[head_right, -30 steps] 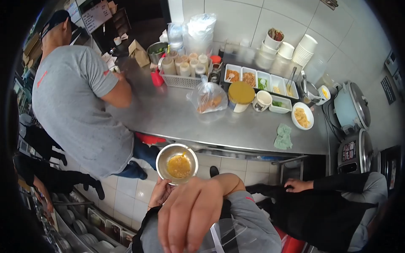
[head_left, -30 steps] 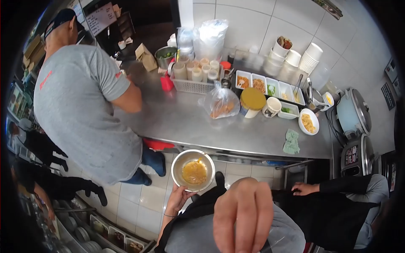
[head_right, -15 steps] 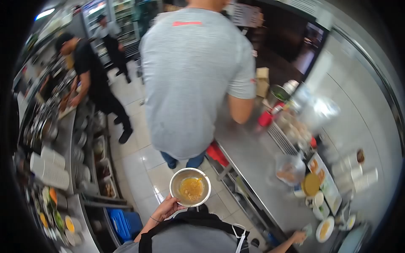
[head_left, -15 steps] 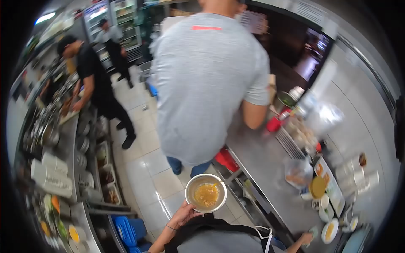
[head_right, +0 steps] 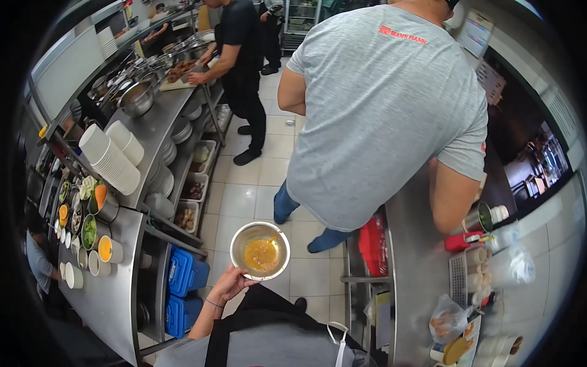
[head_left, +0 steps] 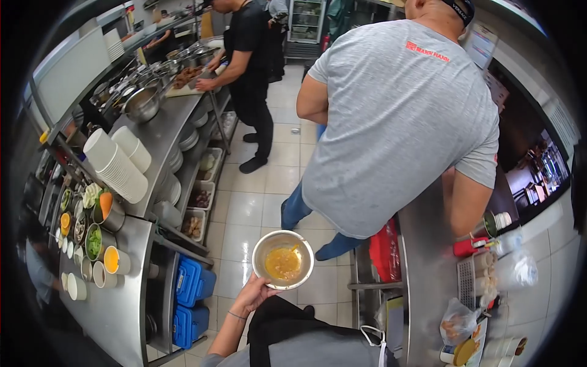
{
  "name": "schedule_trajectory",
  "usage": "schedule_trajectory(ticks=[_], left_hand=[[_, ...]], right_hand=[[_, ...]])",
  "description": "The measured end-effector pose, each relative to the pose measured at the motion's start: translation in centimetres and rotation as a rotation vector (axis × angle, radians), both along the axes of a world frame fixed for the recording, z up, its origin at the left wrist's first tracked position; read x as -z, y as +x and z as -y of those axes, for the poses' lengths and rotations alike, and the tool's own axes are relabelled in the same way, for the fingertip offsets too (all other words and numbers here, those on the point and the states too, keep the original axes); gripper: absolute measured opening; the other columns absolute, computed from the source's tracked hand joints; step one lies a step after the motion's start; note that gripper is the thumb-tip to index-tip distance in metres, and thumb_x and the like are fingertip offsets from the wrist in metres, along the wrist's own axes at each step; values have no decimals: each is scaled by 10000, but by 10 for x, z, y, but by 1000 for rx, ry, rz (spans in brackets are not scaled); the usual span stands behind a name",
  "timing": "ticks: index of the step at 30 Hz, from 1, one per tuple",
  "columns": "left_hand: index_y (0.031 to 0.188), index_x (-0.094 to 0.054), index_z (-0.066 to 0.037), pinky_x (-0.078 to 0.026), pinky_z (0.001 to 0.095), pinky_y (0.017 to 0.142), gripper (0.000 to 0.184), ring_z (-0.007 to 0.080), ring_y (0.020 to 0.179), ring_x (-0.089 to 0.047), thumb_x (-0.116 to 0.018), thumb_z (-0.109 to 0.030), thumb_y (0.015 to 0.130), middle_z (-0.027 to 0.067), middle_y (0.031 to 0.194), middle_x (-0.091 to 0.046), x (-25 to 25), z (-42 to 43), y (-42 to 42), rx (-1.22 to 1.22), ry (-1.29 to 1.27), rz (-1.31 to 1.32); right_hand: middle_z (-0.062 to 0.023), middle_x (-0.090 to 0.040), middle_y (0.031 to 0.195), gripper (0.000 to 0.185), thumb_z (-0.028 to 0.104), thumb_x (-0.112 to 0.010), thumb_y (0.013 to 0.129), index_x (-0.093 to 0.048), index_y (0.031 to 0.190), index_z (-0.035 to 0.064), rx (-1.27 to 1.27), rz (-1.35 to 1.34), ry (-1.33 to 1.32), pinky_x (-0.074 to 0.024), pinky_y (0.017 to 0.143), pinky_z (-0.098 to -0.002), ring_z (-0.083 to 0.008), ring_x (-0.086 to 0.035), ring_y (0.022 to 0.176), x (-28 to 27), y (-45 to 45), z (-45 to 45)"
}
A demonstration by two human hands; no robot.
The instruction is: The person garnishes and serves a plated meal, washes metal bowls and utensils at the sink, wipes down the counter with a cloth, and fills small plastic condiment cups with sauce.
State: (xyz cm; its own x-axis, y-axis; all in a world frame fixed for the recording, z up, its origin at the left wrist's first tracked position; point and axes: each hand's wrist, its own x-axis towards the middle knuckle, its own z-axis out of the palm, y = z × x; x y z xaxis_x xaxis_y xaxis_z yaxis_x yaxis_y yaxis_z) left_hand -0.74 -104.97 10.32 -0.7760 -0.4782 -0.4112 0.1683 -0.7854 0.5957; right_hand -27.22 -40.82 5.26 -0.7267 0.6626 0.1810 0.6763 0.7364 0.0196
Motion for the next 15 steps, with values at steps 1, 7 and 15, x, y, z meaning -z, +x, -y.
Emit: schedule_trajectory(ticks=[1,7,15], left_hand=[[1345,-108,-116,-520,399,826,586,307,1054,-536,-374,17,840,197,1236,-405,-4,11,8,-13,-3,5],[1330,-156,-101,-498,436,859,553,339,1067,-521,-380,36,843,205,1230,-413,8,101,61,-121,-6,17],[1347,-107,-133,-495,407,861,588,293,1069,-524,-412,-1,863,170,1259,-391,-3,182,98,-201,-27,47]], right_hand=[[-169,-334,1300,605,261,-590,751,-365,1281,77,-58,-81,-31,-478,742,-513,-332,-473,1085,-1,-1,23],[-156,-369,1229,536,240,-574,770,-393,1243,66,-535,-260,-311,-481,722,-476,-305,-486,1030,44,-19,202],[-139,-414,1134,447,213,-553,794,-431,1193,53,-1047,169,-781,-484,695,-428,-269,-502,955,123,-2,483]])
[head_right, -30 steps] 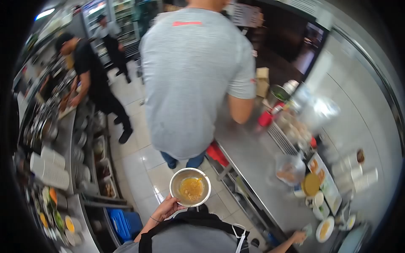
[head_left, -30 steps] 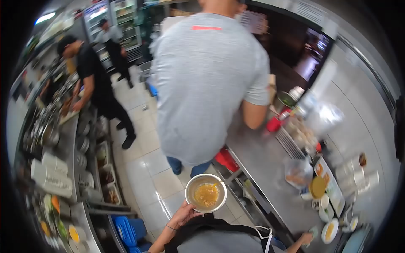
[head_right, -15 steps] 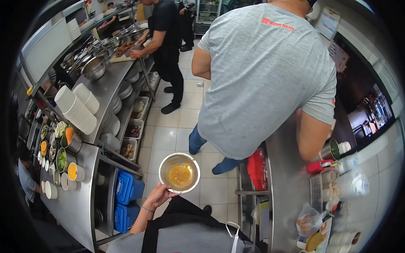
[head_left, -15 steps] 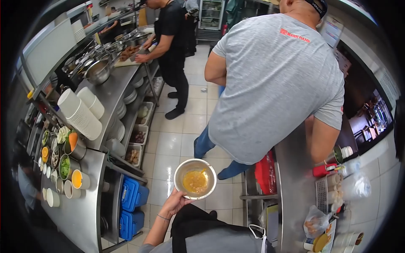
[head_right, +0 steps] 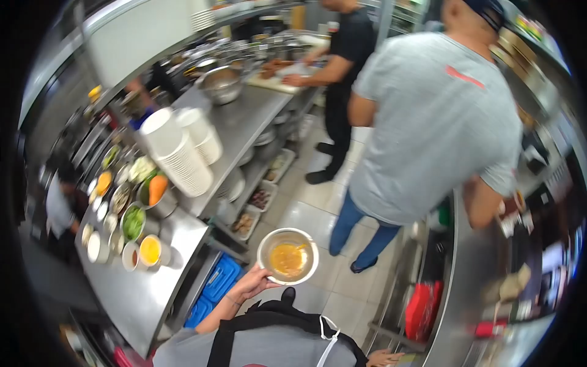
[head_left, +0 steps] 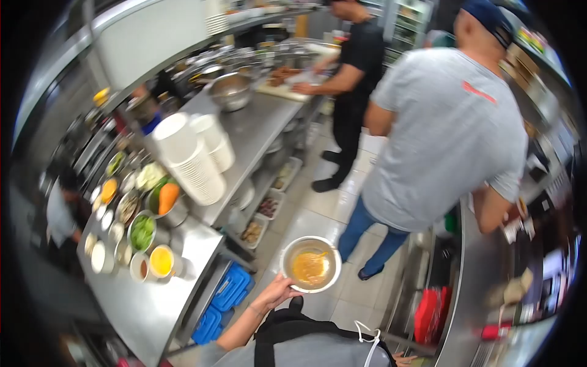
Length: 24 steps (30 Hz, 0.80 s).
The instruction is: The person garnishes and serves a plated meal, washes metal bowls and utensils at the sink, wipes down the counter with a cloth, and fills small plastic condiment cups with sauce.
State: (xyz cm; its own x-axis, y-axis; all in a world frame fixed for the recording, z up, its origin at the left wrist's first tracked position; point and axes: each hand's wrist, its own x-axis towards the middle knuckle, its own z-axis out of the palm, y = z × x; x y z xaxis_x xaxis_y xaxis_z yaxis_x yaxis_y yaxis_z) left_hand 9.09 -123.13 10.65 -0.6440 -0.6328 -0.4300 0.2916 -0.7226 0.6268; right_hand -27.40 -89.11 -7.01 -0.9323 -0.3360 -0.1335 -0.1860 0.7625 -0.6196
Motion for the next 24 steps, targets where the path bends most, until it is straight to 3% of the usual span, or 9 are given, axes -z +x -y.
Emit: schedule_trajectory(ticks=[5,8,10,19,23,24], left_hand=[[1352,-99,-139,-502,381,860,630,266,1020,-557,-430,-10,832,153,1230,-406,-2,16,1,-200,22,-32],[1384,-6,-212,-483,401,879,702,269,1049,-540,-411,-7,847,139,1312,-318,-8,23,-2,-161,-7,-66],[1375,-43,-174,-532,331,811,697,223,954,-594,-439,-26,821,142,1246,-383,-11,20,-5,-203,-17,-36],[1390,40,-220,-518,350,829,752,255,1028,-559,-411,-1,831,144,1308,-332,1,-17,-31,-486,27,-120],[1378,-69,-176,-475,413,892,665,297,1073,-526,-410,13,840,161,1301,-356,11,-44,-38,-658,85,-108],[1345,-162,-130,-440,444,928,581,320,1100,-501,-417,14,843,170,1289,-369,0,-51,-40,-741,131,-105]], right_hand=[[-128,-442,1075,393,196,-540,810,-454,1162,44,-424,280,11,-487,678,-398,-246,-512,909,38,-12,138],[-122,-459,1039,361,186,-532,819,-468,1143,39,-583,389,45,-488,668,-380,-232,-518,881,47,-22,197],[-118,-471,1016,341,179,-526,825,-477,1131,35,-653,429,69,-489,661,-368,-223,-522,862,53,-39,226],[-99,-522,909,256,148,-502,853,-520,1074,20,-826,550,105,-493,630,-314,-183,-540,779,79,-115,307],[-90,-545,862,225,134,-492,866,-538,1049,13,-781,604,101,-494,617,-290,-164,-548,742,98,-130,300],[-88,-550,850,218,131,-489,869,-543,1043,12,-763,619,93,-495,613,-284,-160,-550,732,104,-134,298]])
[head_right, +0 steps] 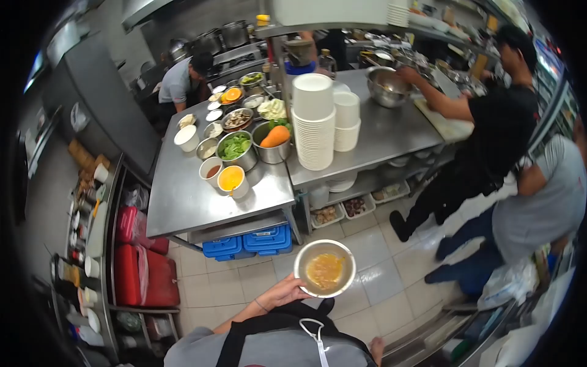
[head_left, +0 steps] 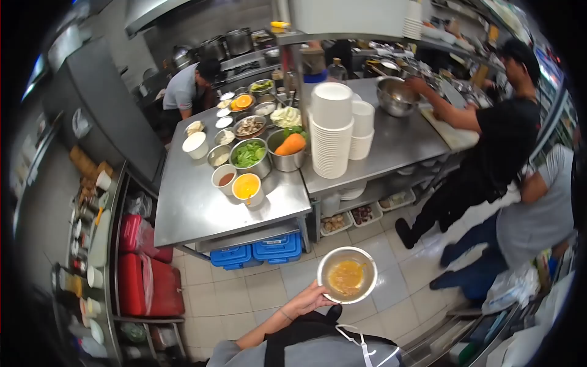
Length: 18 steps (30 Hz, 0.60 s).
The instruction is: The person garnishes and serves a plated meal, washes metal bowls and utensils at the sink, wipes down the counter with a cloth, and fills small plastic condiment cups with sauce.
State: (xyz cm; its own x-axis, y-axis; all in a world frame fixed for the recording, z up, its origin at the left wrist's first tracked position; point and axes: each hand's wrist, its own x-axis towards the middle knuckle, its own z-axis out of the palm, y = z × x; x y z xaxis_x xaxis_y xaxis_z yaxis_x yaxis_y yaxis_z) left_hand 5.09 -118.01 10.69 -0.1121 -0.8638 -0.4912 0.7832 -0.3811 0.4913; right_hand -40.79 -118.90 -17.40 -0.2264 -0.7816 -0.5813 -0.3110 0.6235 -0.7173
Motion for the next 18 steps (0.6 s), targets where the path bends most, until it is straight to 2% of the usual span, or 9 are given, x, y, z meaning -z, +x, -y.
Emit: schedule_trajectory(ticks=[4,6,8,9,10,11,12,14,18], left_hand=[[1320,-208,-102,-427,464,936,538,331,1107,-491,-426,14,842,176,1268,-391,-4,-33,-2,-119,31,44],[1317,-190,-89,-471,454,884,539,327,1099,-499,-445,0,851,189,1255,-400,-8,-51,1,-271,11,76],[1316,-190,-88,-481,453,872,537,331,1085,-509,-439,5,850,194,1252,-401,-16,-66,5,-332,11,67],[1315,-190,-87,-490,452,861,534,335,1072,-519,-432,9,849,199,1249,-402,-17,-74,7,-402,7,71],[1315,-190,-87,-490,452,861,534,335,1072,-519,-432,9,849,199,1249,-402,-16,-83,10,-447,1,51],[1317,-186,-86,-501,443,847,536,332,1059,-528,-426,12,848,203,1243,-406,-16,-93,14,-488,-9,59],[1320,-182,-85,-512,434,833,538,330,1047,-538,-420,15,848,207,1238,-410,-16,-103,17,-533,-17,69],[1326,-169,-85,-515,428,830,549,327,1045,-539,-416,16,847,206,1236,-411,-17,-123,24,-629,-32,43],[1346,-129,-88,-518,419,829,578,319,1049,-539,-399,15,846,195,1253,-394,-17,-171,47,-803,-44,51]], right_hand=[[-81,-567,814,200,121,-481,878,-557,1024,6,55,24,-7,-496,603,-266,-146,-556,705,13,-3,3],[-19,-557,768,210,155,-533,833,-538,1025,70,-86,97,-82,-419,484,-252,-118,-563,630,9,5,15],[-65,-553,765,202,127,-466,882,-556,1027,20,-235,167,-61,-497,580,-274,-126,-540,650,6,17,11],[-60,-552,753,200,141,-446,881,-560,998,25,-275,302,15,-484,535,-267,-127,-539,608,49,3,5],[-55,-557,749,194,139,-432,875,-562,972,34,-269,485,169,-443,481,-244,-137,-549,578,62,1,4],[-49,-562,745,195,132,-417,875,-557,978,45,-641,51,131,-430,473,-243,-152,-575,605,-27,36,9],[-61,-585,780,210,178,-457,883,-557,1021,56,-547,90,404,-456,506,-254,-163,-591,632,50,13,-2],[-65,-591,791,227,202,-469,883,-556,1038,60,-664,5,426,-459,512,-257,-161,-592,633,34,19,6],[-74,-603,815,269,251,-494,884,-554,1074,70,-866,57,373,-464,524,-263,-157,-593,635,-22,84,65]])
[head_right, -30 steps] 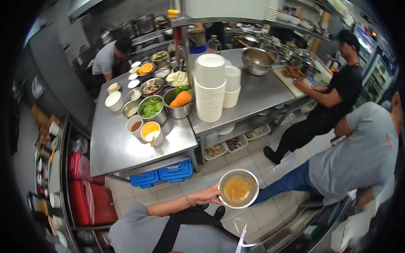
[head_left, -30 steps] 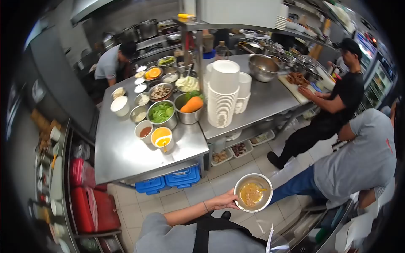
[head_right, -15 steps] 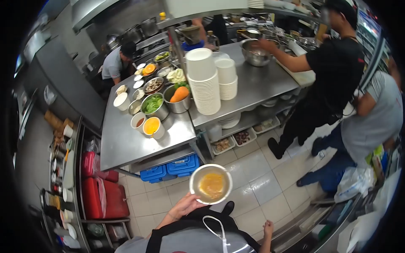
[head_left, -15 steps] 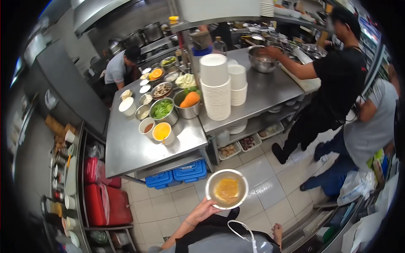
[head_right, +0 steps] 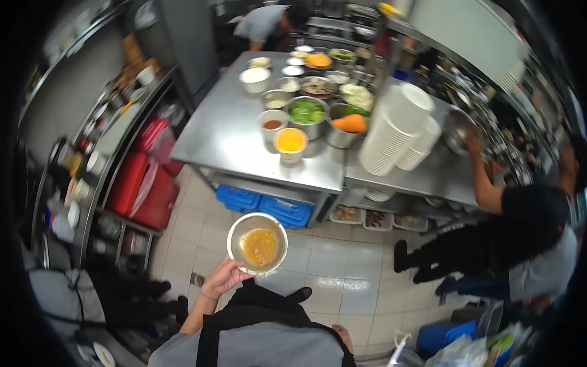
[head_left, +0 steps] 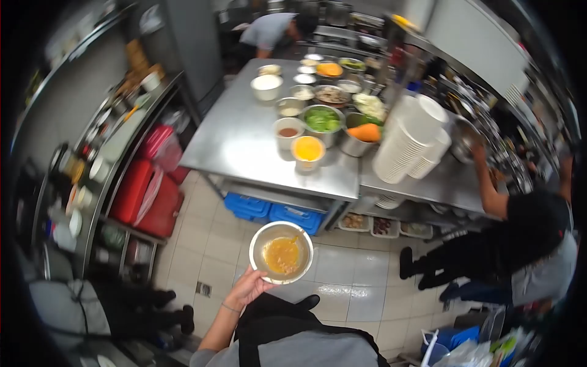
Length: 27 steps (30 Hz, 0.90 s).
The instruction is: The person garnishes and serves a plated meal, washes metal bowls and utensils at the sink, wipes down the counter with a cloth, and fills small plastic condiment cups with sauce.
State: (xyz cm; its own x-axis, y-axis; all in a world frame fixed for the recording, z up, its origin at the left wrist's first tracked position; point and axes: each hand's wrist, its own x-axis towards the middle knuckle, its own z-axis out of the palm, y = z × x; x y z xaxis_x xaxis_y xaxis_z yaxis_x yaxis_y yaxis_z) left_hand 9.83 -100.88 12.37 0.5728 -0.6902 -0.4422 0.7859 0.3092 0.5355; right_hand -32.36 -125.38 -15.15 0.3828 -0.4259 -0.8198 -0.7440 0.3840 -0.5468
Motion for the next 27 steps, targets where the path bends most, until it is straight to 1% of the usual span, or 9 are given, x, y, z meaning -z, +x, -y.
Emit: schedule_trajectory(ticks=[2,3,6,11,16,18,21,26,27], left_hand=[[1347,-128,-88,-518,417,829,577,316,1054,-536,-396,14,846,192,1259,-387,-4,-27,15,-77,15,20],[1348,-134,-89,-520,417,822,567,313,1042,-544,-397,4,855,193,1253,-395,-5,-41,24,-108,30,33],[1351,-133,-92,-523,416,814,562,310,1029,-552,-397,-4,863,194,1249,-401,-3,-92,57,-170,57,53],[1358,-89,-95,-518,421,829,610,327,1077,-517,-386,18,837,205,1273,-364,-11,-170,118,-183,75,95],[1349,-110,-89,-520,417,829,592,328,1049,-536,-387,16,836,205,1256,-381,-4,-239,178,-202,73,95],[1342,-126,-86,-526,404,815,577,318,1019,-555,-387,14,837,202,1232,-402,-1,-258,203,-230,68,56],[1339,-136,-92,-528,398,807,567,311,996,-567,-386,9,841,197,1212,-419,3,-283,242,-213,68,94],[1333,-148,-97,-505,400,847,557,317,997,-567,-408,-10,848,198,1192,-433,12,-317,314,-211,66,98],[1333,-148,-97,-505,400,847,557,317,997,-567,-408,-10,848,198,1192,-433,15,-323,329,-209,69,98]], right_hand=[[-78,-609,827,292,275,-507,884,-553,1091,75,-117,77,25,-467,530,-265,-155,-593,637,-45,62,24],[-79,-642,854,436,421,-490,877,-557,1144,83,-194,153,85,-469,689,-271,-138,-579,726,-58,97,32],[-35,-627,804,400,381,-513,878,-569,1136,80,-424,389,-5,-410,565,-212,-70,-521,656,-111,239,24],[-19,-635,829,265,218,-491,904,-595,1096,68,-598,730,-98,-402,542,-199,-53,-469,587,-209,452,-95],[-68,-592,1069,365,308,-422,933,-514,1194,70,-664,817,45,-452,719,-262,-123,-566,894,-250,585,-215],[-85,-505,1207,450,387,-359,942,-454,1244,68,-583,849,357,-418,871,-339,-168,-483,1106,-257,623,-250],[-87,-447,1271,516,443,-323,938,-405,1282,67,-594,754,542,-361,950,-376,-181,-413,1179,-250,671,-289],[6,-561,858,312,316,-447,927,-555,1038,45,-548,725,274,-468,681,-258,-64,-524,801,-248,747,-337],[6,-561,858,312,316,-447,927,-555,1038,45,-546,725,276,-468,681,-258,-64,-524,801,-240,764,-343]])
